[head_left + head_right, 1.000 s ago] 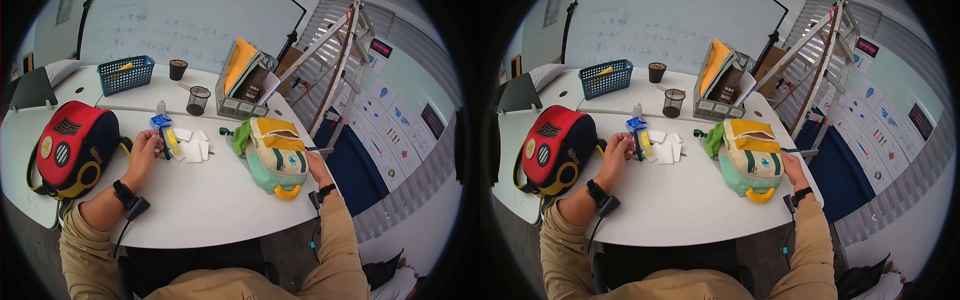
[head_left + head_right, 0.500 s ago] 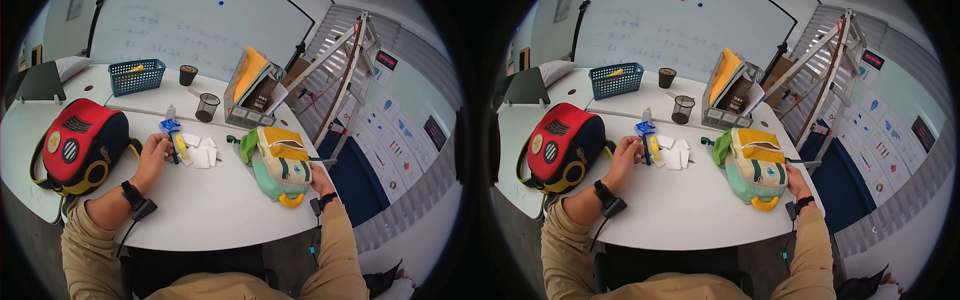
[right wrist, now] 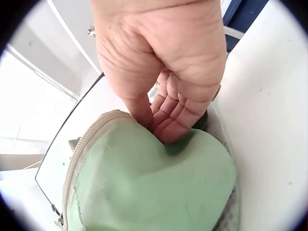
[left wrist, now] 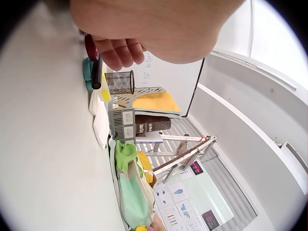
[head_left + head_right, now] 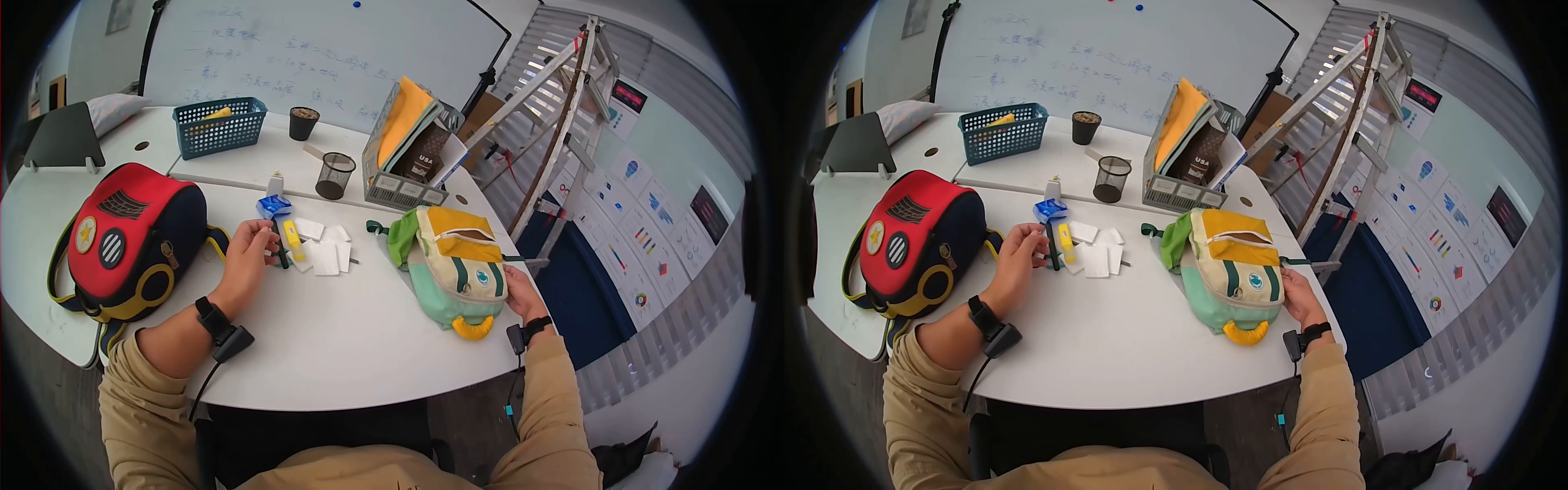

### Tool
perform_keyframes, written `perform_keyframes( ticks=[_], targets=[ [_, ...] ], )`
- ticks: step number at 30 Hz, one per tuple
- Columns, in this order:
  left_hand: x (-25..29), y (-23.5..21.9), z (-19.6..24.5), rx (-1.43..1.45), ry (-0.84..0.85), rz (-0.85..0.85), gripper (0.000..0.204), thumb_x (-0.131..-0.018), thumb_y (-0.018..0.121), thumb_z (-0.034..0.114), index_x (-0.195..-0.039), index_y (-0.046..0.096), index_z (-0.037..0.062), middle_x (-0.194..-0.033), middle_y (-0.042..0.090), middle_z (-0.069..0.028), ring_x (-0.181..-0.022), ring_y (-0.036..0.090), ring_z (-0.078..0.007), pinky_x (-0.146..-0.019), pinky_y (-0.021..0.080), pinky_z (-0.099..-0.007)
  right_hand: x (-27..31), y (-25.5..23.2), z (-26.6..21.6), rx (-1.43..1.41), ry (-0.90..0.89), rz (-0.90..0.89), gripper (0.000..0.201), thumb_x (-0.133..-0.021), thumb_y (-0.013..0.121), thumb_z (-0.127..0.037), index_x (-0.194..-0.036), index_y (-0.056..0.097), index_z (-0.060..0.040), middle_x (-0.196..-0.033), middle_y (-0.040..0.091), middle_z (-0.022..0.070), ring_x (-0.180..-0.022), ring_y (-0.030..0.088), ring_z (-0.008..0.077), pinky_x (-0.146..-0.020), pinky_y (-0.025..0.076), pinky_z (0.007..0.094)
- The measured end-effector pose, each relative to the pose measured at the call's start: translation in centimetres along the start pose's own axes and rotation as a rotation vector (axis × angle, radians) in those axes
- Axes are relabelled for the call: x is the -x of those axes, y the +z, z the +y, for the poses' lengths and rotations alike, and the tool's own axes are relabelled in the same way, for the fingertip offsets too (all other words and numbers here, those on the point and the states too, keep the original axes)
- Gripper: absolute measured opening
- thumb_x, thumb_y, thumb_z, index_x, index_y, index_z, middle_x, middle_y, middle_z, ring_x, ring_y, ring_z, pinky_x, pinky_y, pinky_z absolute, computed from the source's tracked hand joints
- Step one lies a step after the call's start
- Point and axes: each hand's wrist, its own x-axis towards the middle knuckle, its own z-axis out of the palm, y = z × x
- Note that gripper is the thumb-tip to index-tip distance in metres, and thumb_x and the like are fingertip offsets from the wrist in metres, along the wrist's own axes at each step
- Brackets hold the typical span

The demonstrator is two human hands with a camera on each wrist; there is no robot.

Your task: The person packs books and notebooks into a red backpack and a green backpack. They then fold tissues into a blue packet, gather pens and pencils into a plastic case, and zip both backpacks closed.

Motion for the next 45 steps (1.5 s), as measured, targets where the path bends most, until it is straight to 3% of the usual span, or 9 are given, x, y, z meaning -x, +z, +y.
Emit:
perform_keyframes(
  ticks=[13,16,22,25,28,34,37,40,45],
  targets=[
    [-0.1,-0.2,0.0,-0.025,-0.004,-0.022,0.028,-0.123,0.058,0.026,-0.142,0.062,0.0070,-0.119,0.071,-0.0038,-0.103,0.066,-0.0124,-0.090,0.059,-0.0322,-0.1,1.9,0.2,0.118,-0.069,0.090,0.045,-0.113,0.076,-0.010,-0.152,0.058,0.0063,-0.135,0.080,0.0151,-0.119,0.079,0.0207,-0.105,0.065,0.0325],
    [-0.1,-0.2,0.1,-0.022,0.000,-0.024,0.027,-0.123,0.058,0.026,-0.142,0.062,0.0069,-0.119,0.071,-0.0037,-0.103,0.066,-0.0123,-0.089,0.059,-0.0322,0.0,2.4,0.1,0.227,-0.149,0.212,0.048,-0.108,0.081,-0.007,-0.149,0.058,0.0062,-0.129,0.081,0.0154,-0.112,0.080,0.0214,-0.097,0.065,0.0319],
    [0.0,-0.1,0.1,-0.003,-0.003,-0.012,0.026,-0.123,0.058,0.026,-0.140,0.062,0.0069,-0.118,0.071,-0.0037,-0.102,0.066,-0.0123,-0.089,0.059,-0.0321,2.1,1.2,-1.7,0.841,-0.392,0.344,0.036,-0.100,0.080,0.002,-0.128,0.057,0.0000,-0.104,0.078,0.0120,-0.088,0.077,0.0175,-0.080,0.062,0.0303],
    [0.0,0.0,-0.1,0.005,0.000,-0.017,0.026,-0.123,0.058,0.026,-0.140,0.062,0.0071,-0.118,0.071,-0.0037,-0.102,0.066,-0.0125,-0.089,0.059,-0.0322,3.6,1.1,-2.2,0.919,-0.436,0.367,0.030,-0.100,0.080,0.002,-0.120,0.058,-0.0020,-0.098,0.075,0.0109,-0.084,0.075,0.0153,-0.076,0.061,0.0299],
    [-0.1,-0.1,-0.3,0.007,0.008,-0.019,0.026,-0.123,0.057,0.025,-0.140,0.063,0.0070,-0.118,0.071,-0.0039,-0.102,0.066,-0.0126,-0.089,0.059,-0.0325,4.6,0.6,-1.6,0.850,-0.464,0.378,0.028,-0.099,0.081,0.003,-0.117,0.060,-0.0013,-0.099,0.075,0.0100,-0.084,0.075,0.0142,-0.076,0.062,0.0294],
    [0.0,0.1,0.0,-0.015,0.001,-0.016,0.027,-0.122,0.058,0.024,-0.141,0.062,0.0062,-0.119,0.071,-0.0047,-0.103,0.067,-0.0133,-0.090,0.060,-0.0331,5.0,0.7,-0.7,0.385,-0.308,0.393,0.020,-0.099,0.080,0.005,-0.114,0.067,0.0017,-0.097,0.076,0.0065,-0.082,0.074,0.0132,-0.076,0.063,0.0282],
    [-0.2,0.0,0.0,-0.010,0.004,-0.012,0.026,-0.122,0.058,0.025,-0.141,0.063,0.0075,-0.117,0.071,-0.0033,-0.102,0.067,-0.0125,-0.089,0.059,-0.0321,5.8,1.0,-0.4,0.661,-0.379,0.300,0.014,-0.100,0.078,0.006,-0.110,0.069,0.0025,-0.094,0.076,0.0075,-0.082,0.075,0.0133,-0.075,0.064,0.0284],
    [0.0,0.1,-0.1,-0.006,0.004,-0.009,0.025,-0.122,0.059,0.027,-0.140,0.064,0.0105,-0.113,0.070,-0.0001,-0.100,0.066,-0.0105,-0.088,0.058,-0.0298,7.0,1.6,-0.7,0.701,-0.420,0.436,0.011,-0.099,0.077,0.007,-0.107,0.070,0.0031,-0.092,0.076,0.0077,-0.082,0.076,0.0136,-0.075,0.064,0.0288],
    [0.0,0.0,-0.2,0.012,0.007,-0.024,0.025,-0.122,0.059,0.026,-0.140,0.063,0.0104,-0.114,0.070,-0.0002,-0.100,0.066,-0.0102,-0.088,0.057,-0.0297,8.8,1.6,-1.5,0.657,-0.374,0.342,0.016,-0.097,0.077,0.007,-0.110,0.068,0.0038,-0.091,0.074,0.0073,-0.077,0.075,0.0140,-0.073,0.065,0.0298]
  ],
)
